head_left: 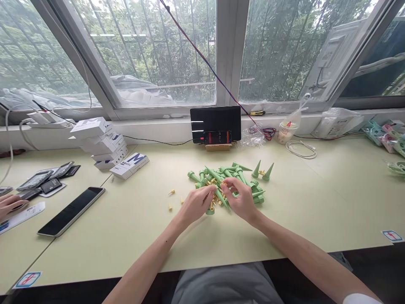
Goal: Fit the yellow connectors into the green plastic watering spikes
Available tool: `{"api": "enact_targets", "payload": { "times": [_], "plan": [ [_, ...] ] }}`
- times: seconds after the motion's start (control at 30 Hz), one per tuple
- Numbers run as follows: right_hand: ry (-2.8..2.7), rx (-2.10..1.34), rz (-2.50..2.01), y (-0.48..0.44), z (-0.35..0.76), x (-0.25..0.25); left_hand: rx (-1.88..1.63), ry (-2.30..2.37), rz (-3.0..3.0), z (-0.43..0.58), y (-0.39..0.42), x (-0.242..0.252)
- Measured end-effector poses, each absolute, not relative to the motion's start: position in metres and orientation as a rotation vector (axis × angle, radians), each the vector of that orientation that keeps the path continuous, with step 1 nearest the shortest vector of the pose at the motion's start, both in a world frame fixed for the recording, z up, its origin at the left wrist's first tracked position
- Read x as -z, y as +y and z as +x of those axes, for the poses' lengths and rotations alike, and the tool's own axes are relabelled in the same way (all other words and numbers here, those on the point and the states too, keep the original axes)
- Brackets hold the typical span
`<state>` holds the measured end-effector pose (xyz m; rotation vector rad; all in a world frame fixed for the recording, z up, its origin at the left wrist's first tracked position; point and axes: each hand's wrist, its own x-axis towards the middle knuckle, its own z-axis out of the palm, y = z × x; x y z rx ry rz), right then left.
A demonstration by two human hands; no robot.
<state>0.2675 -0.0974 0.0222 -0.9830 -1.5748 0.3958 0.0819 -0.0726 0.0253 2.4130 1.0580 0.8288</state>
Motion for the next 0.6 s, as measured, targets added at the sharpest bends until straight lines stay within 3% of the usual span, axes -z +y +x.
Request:
{"api": "enact_targets", "payload": {
  "times": [0.33, 0.6],
  "plan": [
    [-1.566, -0.404, -1.004, -0.0972, 0.2669, -0.0213, -0.98, 1.192, 2.073, 0.0841, -0.0703, -0.029],
    [-1.586, -0.419, -0.993, -0.0981, 0.267, -0.0244, -1.101, 1.14, 1.414, 0.0837, -0.064, -0.034]
  ]
}}
